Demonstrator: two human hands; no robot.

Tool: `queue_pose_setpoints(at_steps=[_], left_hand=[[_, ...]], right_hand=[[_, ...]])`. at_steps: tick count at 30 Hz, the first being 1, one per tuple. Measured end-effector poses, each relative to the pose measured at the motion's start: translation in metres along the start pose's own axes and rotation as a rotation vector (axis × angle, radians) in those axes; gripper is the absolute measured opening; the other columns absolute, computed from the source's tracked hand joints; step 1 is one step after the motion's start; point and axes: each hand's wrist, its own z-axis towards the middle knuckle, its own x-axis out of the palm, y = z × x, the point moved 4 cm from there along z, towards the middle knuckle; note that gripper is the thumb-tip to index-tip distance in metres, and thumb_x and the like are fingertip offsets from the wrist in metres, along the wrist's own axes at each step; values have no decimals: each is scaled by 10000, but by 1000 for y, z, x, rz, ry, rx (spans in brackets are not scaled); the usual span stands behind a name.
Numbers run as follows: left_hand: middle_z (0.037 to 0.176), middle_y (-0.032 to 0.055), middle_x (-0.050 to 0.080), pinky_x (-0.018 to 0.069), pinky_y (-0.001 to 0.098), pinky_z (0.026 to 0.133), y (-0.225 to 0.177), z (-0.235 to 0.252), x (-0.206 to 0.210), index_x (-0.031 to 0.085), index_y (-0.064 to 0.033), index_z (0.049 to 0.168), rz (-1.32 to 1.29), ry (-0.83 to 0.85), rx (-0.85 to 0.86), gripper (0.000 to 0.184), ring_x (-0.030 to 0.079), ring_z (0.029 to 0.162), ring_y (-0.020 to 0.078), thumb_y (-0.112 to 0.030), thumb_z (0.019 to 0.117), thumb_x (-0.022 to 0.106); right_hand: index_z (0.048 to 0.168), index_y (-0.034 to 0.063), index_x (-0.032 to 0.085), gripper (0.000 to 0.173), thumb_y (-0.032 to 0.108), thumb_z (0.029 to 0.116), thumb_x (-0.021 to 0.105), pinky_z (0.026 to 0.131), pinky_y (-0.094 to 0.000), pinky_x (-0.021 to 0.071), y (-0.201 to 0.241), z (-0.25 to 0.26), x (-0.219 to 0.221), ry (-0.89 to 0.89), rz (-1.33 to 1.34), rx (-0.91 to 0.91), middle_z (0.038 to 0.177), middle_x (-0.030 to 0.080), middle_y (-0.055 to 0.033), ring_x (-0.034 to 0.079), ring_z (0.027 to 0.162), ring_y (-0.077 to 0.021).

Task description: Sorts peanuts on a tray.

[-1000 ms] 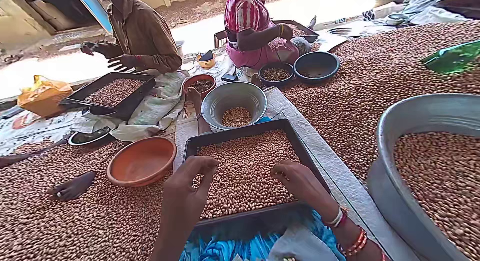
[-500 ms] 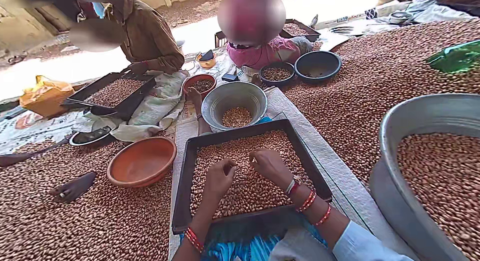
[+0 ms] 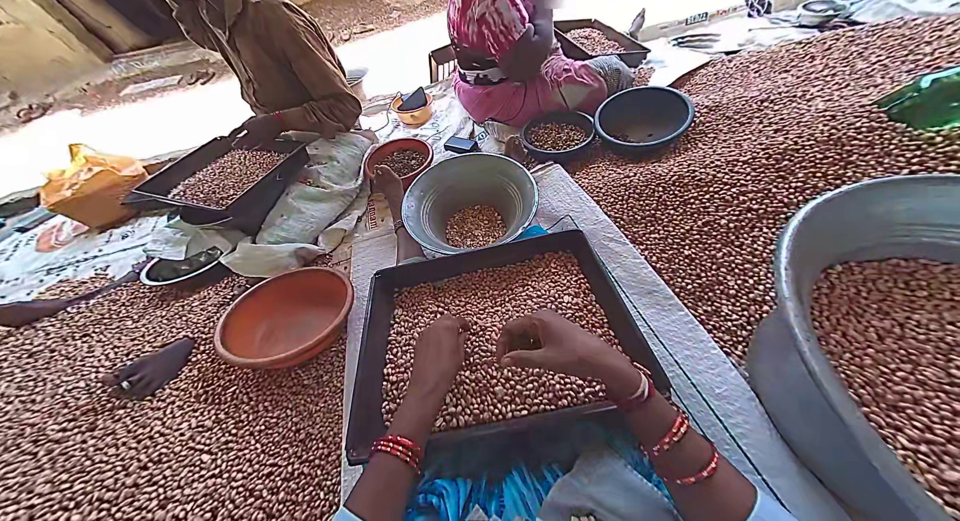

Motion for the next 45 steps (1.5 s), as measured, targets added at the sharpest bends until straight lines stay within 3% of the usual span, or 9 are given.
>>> queue_pose_setpoints(at_steps=[5, 12, 19, 24, 27, 35, 39, 42, 45], left_hand=[[1012, 171, 717, 532, 505, 892, 8, 1, -1, 724, -41, 1180, -156, -64, 2, 249, 685, 951, 321, -179, 1005, 611], [883, 133, 673, 515, 456, 780, 18, 6, -27, 690, -60, 1229, -249, -144, -17, 266, 630, 783, 266, -111, 1018, 536], [1328, 181, 665, 447, 533, 1093, -3, 23, -5, 691, -91, 1310, 24, 22, 2, 306, 604, 1284, 354, -162, 1042, 561], [869, 111, 668, 498, 414, 767, 25, 21, -25, 717, -33, 1132, -335, -199, 11, 196, 605, 763, 214, -140, 991, 633], [869, 68, 631, 469, 360, 681, 55, 2, -40, 657, -24, 1123, -482, -309, -51, 218, 556, 701, 145, -41, 971, 502], [1136, 190, 721, 513, 558, 972, 48, -27, -3, 728, -84, 1189, -70, 5, -252, 249, 681, 1098, 376, -217, 984, 676], [883, 102, 688, 532, 397, 789, 43, -40, -14, 708, -12, 1113, -274, 162, 35, 198, 641, 786, 204, -119, 947, 718], [967, -50, 744, 580, 220, 809, 37, -61, -26, 710, -36, 1055, -722, 485, 430, 149, 689, 862, 9, -26, 906, 700], [968, -14, 752, 593, 245, 806, 47, -54, -42, 718, -25, 1029, -680, 210, 327, 112, 706, 843, 42, -33, 920, 696]], right_hand=[[1069, 79, 766, 213, 235, 1003, 637, 812, -558, 528, -6, 9, 27, -93, -445, 59, 961, 743, -145, 709, 908, -328], [1094, 68, 742, 198, 137, 1006, 578, 790, -570, 533, -17, 19, 58, -51, -626, 137, 1057, 715, -194, 697, 979, -395], [1132, 93, 752, 224, 177, 1007, 586, 770, -562, 538, -22, 14, 59, -124, -609, 94, 1042, 718, -194, 705, 944, -389], [1135, 87, 750, 225, 161, 1002, 585, 780, -569, 533, -22, 14, 59, -88, -615, 101, 1072, 712, -201, 698, 961, -397], [1127, 76, 745, 226, 168, 999, 584, 763, -571, 528, -22, 13, 60, -104, -608, 87, 1052, 709, -204, 699, 942, -403], [1116, 82, 751, 244, 190, 995, 569, 772, -538, 531, -25, 16, 63, -129, -610, 77, 1018, 710, -183, 700, 933, -367], [1119, 77, 730, 236, 198, 994, 569, 757, -547, 526, -25, 12, 61, -123, -605, 93, 1018, 703, -191, 697, 926, -380], [1092, 60, 723, 227, 198, 970, 591, 732, -553, 529, -27, 9, 60, -142, -583, 61, 994, 702, -191, 699, 901, -383], [1064, 60, 717, 221, 209, 949, 601, 715, -546, 523, -28, 10, 61, -148, -589, 48, 979, 698, -177, 697, 890, -368]])
